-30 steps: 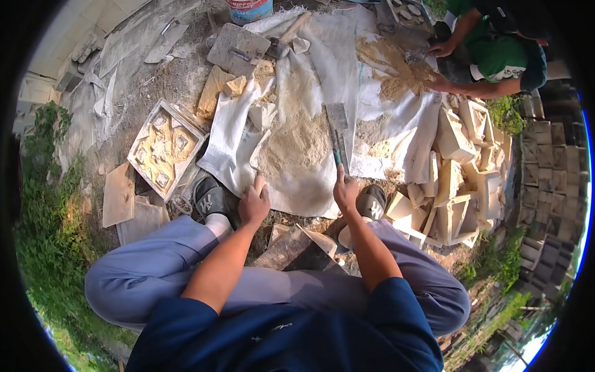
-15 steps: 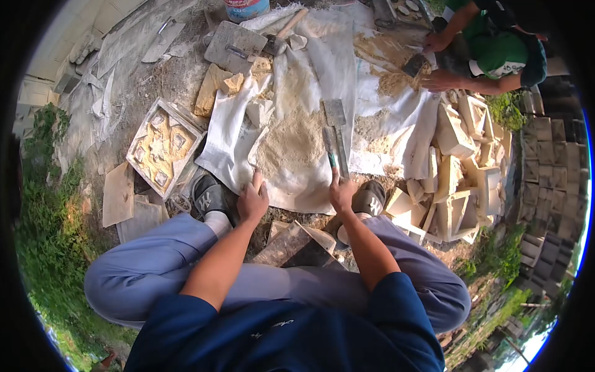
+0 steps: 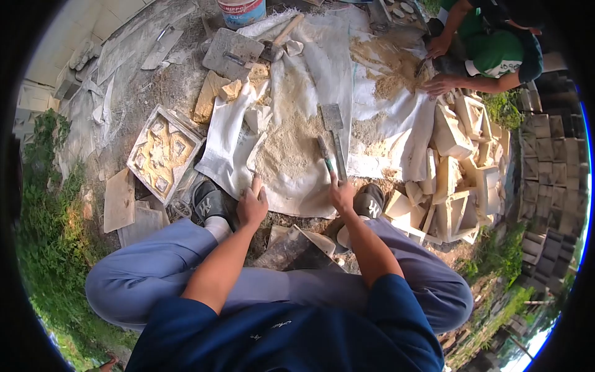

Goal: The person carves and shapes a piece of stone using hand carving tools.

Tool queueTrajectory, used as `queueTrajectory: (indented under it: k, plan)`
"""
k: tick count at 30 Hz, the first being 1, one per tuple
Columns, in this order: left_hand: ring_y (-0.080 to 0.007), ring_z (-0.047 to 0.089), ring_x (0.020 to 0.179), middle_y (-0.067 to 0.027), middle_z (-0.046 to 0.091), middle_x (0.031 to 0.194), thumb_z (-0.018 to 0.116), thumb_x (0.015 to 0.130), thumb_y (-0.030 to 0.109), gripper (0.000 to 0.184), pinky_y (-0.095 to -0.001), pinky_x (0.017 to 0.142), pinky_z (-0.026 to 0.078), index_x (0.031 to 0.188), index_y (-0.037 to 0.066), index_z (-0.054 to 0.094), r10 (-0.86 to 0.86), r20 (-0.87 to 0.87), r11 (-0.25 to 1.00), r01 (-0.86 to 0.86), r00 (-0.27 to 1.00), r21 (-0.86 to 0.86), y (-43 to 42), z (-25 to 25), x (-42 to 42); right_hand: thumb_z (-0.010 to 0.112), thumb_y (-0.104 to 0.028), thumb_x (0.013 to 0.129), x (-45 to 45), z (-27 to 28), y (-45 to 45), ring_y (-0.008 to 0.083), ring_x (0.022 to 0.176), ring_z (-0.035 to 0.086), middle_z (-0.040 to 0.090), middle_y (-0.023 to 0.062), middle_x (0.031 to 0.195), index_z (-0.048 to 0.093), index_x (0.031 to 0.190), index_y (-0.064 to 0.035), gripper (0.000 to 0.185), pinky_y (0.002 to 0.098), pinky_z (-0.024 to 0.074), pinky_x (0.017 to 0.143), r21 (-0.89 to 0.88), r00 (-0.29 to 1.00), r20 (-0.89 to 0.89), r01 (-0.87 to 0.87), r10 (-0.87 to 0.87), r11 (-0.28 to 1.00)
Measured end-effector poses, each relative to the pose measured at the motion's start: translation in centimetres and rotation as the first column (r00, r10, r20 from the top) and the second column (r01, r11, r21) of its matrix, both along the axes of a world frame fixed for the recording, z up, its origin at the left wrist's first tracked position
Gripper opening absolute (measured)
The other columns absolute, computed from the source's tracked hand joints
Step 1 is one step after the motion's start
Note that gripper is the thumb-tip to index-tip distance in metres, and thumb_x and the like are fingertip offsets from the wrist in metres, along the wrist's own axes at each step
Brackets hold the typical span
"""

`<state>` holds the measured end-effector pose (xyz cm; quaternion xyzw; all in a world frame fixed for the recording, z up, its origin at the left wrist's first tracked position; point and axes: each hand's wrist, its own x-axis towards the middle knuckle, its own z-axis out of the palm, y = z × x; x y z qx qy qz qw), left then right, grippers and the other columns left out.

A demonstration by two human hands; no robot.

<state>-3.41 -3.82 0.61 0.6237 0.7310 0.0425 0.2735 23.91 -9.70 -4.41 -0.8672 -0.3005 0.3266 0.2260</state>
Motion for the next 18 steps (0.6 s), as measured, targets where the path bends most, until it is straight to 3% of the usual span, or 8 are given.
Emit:
queueTrajectory:
  k: [3, 6, 8, 12, 13, 14, 17, 18]
  plan:
    - [-0.0431, 0.066, 0.082, -0.026, 0.066, 0.087, 0.054, 0.09, 0.043, 0.044, -0.0515, 0.072, 0.053, 0.099, 0.0, 0.056, 0.005, -0.01, 1.0, -0.005, 1.0, -0.028, -0.1, 0.2, -0.1, 0.044, -0.069, 0.089, -0.7, 2.7, 1.8, 0.0278, 0.05, 0.051, 0.05, 0.0147, 0.05, 0.053, 0.056, 0.0035, 0.079, 0.0444, 0.0408, 0.056, -0.083, 0.997, 0.046, 0.065, -0.062, 0.994]
    - [-0.0433, 0.066, 0.081, -0.0257, 0.066, 0.086, 0.054, 0.09, 0.043, 0.044, -0.0518, 0.072, 0.053, 0.099, 0.001, 0.056, 0.004, -0.024, 0.999, -0.005, 1.0, -0.037, 0.0, 0.1, 0.1, 0.044, -0.064, 0.091, -0.8, 2.8, 1.3, 0.0312, 0.052, 0.054, 0.052, 0.0162, 0.051, 0.057, 0.06, 0.004, 0.076, 0.0456, 0.0422, 0.059, 0.121, 0.998, -0.025, 0.057, -0.054, 0.991]
    - [-0.0433, 0.066, 0.08, -0.0257, 0.066, 0.085, 0.054, 0.09, 0.043, 0.044, -0.0518, 0.072, 0.053, 0.098, 0.001, 0.056, -0.011, -0.033, 1.0, 0.01, 0.999, -0.029, 0.1, 0.2, 0.1, 0.045, -0.064, 0.09, -0.9, 1.1, 0.2, 0.0362, 0.056, 0.058, 0.056, 0.0203, 0.055, 0.062, 0.064, 0.0055, 0.076, 0.0472, 0.0443, 0.063, 0.057, 0.996, 0.09, 0.018, -0.023, 0.998]
    - [-0.0432, 0.066, 0.08, -0.0261, 0.066, 0.085, 0.053, 0.09, 0.044, 0.044, -0.052, 0.071, 0.053, 0.097, 0.001, 0.056, -0.022, -0.035, 0.999, 0.021, 0.999, -0.029, 0.1, 0.3, 0.2, 0.046, -0.067, 0.088, 0.2, 2.1, 1.3, 0.0402, 0.061, 0.06, 0.058, 0.0248, 0.059, 0.063, 0.066, 0.0078, 0.08, 0.0492, 0.0451, 0.065, -0.139, 1.0, -0.015, 0.016, -0.018, 0.99]
    - [-0.0431, 0.066, 0.08, -0.0261, 0.066, 0.086, 0.053, 0.09, 0.044, 0.044, -0.0519, 0.071, 0.053, 0.097, 0.001, 0.056, -0.017, -0.049, 0.999, 0.015, 0.999, -0.04, 0.1, 0.4, 0.2, 0.046, -0.064, 0.09, 0.2, 2.3, 1.8, 0.0321, 0.052, 0.055, 0.053, 0.0202, 0.053, 0.058, 0.061, 0.0066, 0.078, 0.0475, 0.0406, 0.057, -0.117, 1.0, 0.023, 0.01, -0.007, 0.993]
    - [-0.0431, 0.066, 0.08, -0.0261, 0.066, 0.086, 0.053, 0.09, 0.044, 0.044, -0.0519, 0.071, 0.053, 0.097, 0.001, 0.056, -0.016, -0.051, 0.999, 0.014, 0.999, -0.04, 0.2, 0.4, 0.2, 0.046, -0.064, 0.09, 0.0, 2.4, 2.0, 0.0321, 0.052, 0.055, 0.053, 0.0202, 0.053, 0.058, 0.061, 0.0066, 0.078, 0.0475, 0.0406, 0.057, -0.117, 1.0, 0.02, 0.009, -0.006, 0.993]
    - [-0.0429, 0.066, 0.079, -0.0258, 0.066, 0.085, 0.052, 0.09, 0.044, 0.044, -0.0518, 0.071, 0.053, 0.097, 0.0, 0.055, -0.003, -0.043, 1.0, 0.002, 0.999, -0.031, -0.5, 0.1, 0.1, 0.046, -0.056, 0.095, -2.2, 5.1, 2.2, 0.0143, 0.05, 0.033, 0.035, 0.0075, 0.049, 0.04, 0.055, 0.0015, 0.071, 0.0409, 0.0249, 0.048, 0.22, 0.998, -0.047, 0.058, -0.049, 0.974]
    - [-0.0428, 0.066, 0.079, -0.0256, 0.066, 0.085, 0.052, 0.09, 0.044, 0.045, -0.0517, 0.071, 0.053, 0.096, 0.0, 0.055, -0.007, -0.05, 1.0, 0.006, 0.999, -0.025, -0.5, 0.0, 0.1, 0.047, -0.059, 0.093, -2.2, 4.7, 1.9, 0.0226, 0.047, 0.044, 0.045, 0.0139, 0.048, 0.049, 0.056, 0.0044, 0.074, 0.0446, 0.0331, 0.05, 0.136, 1.0, -0.015, 0.021, -0.019, 0.99]
